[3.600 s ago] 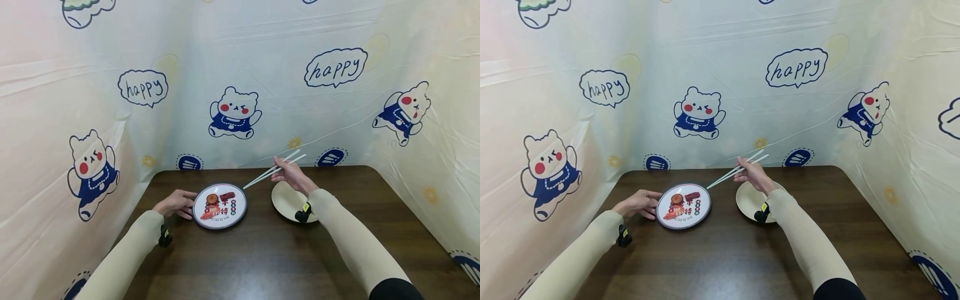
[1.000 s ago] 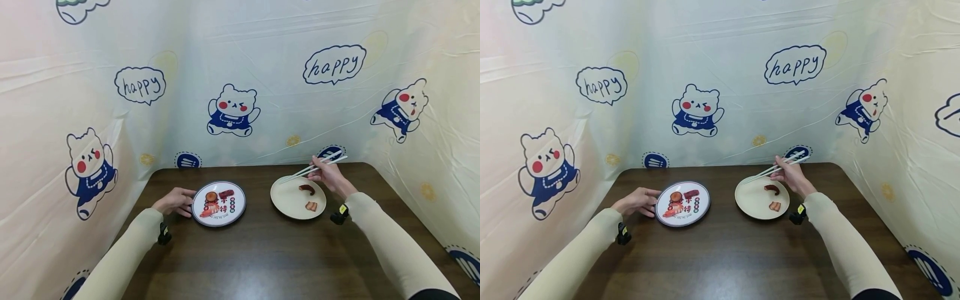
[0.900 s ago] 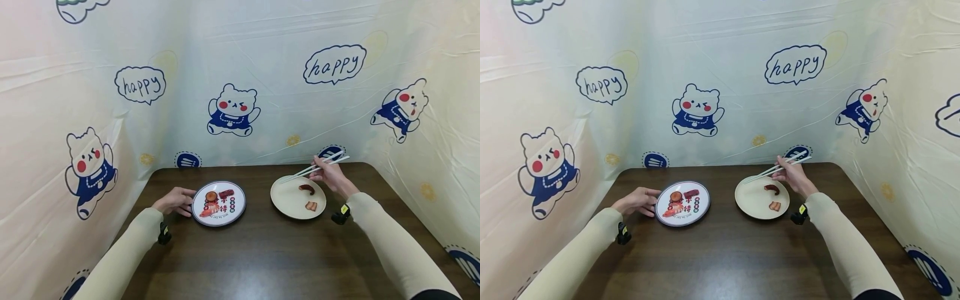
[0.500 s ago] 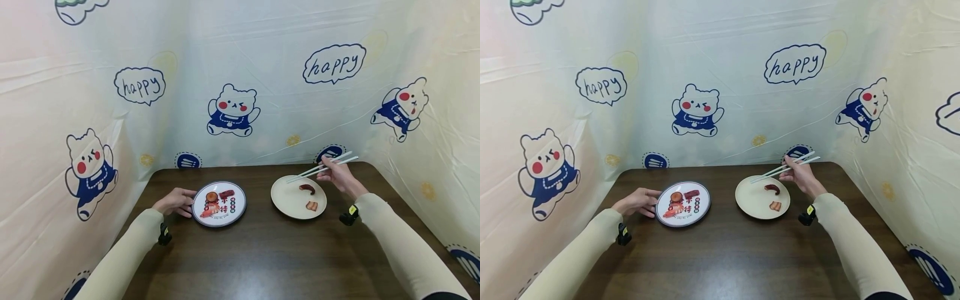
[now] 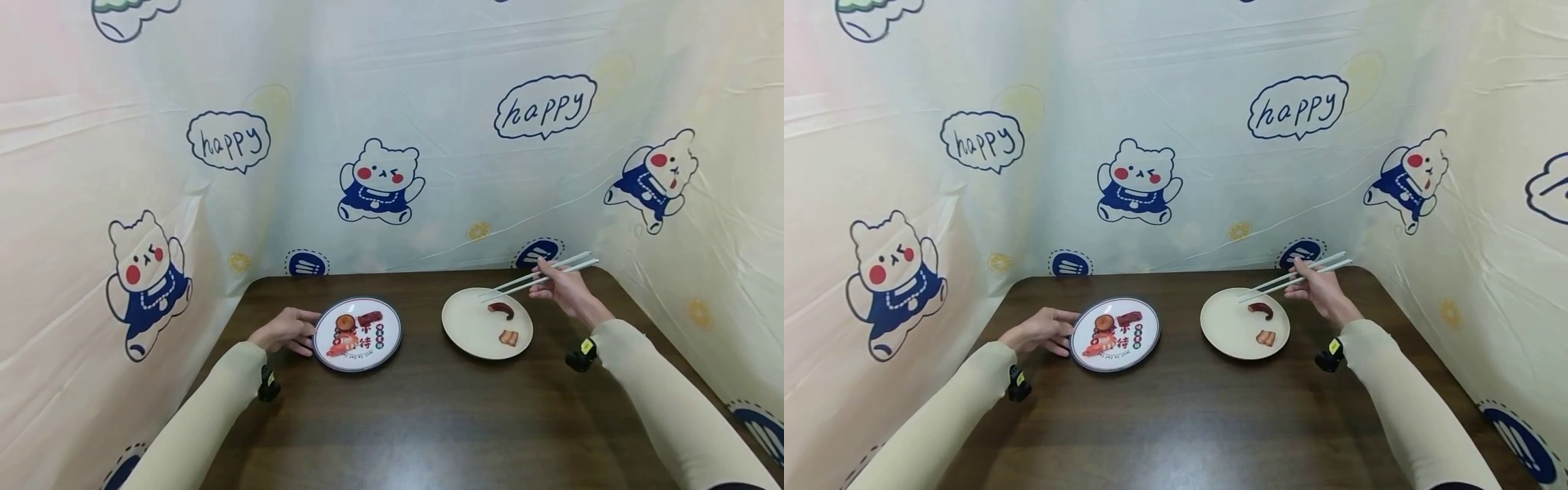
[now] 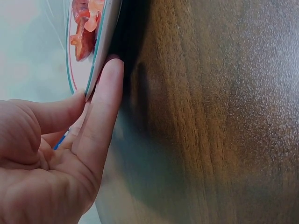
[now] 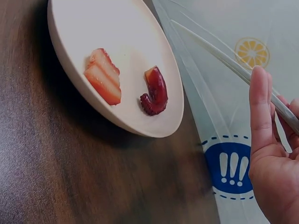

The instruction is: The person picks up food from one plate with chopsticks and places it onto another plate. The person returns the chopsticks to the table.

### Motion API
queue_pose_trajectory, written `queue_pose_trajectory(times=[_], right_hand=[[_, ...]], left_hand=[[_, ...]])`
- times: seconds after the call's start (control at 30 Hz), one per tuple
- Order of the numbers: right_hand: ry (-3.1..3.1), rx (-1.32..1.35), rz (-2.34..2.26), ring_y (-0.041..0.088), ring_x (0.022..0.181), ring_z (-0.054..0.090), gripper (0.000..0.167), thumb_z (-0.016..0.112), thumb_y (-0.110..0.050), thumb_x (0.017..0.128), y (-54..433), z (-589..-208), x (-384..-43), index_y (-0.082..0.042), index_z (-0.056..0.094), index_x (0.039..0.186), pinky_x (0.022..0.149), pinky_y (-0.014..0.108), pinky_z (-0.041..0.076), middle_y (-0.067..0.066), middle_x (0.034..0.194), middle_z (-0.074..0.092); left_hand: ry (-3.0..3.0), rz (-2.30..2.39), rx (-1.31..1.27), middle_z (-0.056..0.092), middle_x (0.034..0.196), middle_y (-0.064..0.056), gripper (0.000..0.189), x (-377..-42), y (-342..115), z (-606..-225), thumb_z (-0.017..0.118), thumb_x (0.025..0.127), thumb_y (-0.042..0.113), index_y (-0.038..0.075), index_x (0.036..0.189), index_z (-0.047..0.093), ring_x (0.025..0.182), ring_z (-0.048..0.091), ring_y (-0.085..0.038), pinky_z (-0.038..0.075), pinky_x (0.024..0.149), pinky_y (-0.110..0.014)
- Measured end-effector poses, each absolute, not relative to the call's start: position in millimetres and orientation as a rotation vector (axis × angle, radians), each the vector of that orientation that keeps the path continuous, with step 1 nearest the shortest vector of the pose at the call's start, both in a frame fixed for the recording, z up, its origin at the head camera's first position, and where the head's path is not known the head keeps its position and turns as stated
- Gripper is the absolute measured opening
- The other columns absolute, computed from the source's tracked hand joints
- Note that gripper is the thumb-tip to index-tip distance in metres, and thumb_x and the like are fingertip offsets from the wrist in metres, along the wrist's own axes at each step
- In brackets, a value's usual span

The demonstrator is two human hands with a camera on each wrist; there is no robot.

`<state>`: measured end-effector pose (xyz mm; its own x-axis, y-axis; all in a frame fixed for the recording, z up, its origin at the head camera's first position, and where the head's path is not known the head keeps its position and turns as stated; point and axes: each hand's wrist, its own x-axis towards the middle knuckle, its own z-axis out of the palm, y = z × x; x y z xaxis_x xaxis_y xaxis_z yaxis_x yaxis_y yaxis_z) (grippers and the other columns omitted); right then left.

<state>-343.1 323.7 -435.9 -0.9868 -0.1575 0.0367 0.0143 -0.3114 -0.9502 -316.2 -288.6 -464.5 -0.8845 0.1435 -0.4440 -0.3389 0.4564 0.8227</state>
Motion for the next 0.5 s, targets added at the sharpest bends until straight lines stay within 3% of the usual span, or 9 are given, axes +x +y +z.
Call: queue_pose_trajectory(times=[0.5], right_hand=[[1.792,-0.173,-2.47,0.022,0.065,0.073,0.03,0.047,-0.017,0.114,339,-447,-336,0.001,0.066,0.098,0.066,0.036,0.067,0.007,0.083,0.068]], left_hand=[[2.254,1.414,-0.168,0.064,0.112,-0.023,0.058,-316,-289,-461,0.056,0.105,-0.001,-0.007,0.159,0.036,0.076,0.07,-0.024,0.067,0.076,-0.044]])
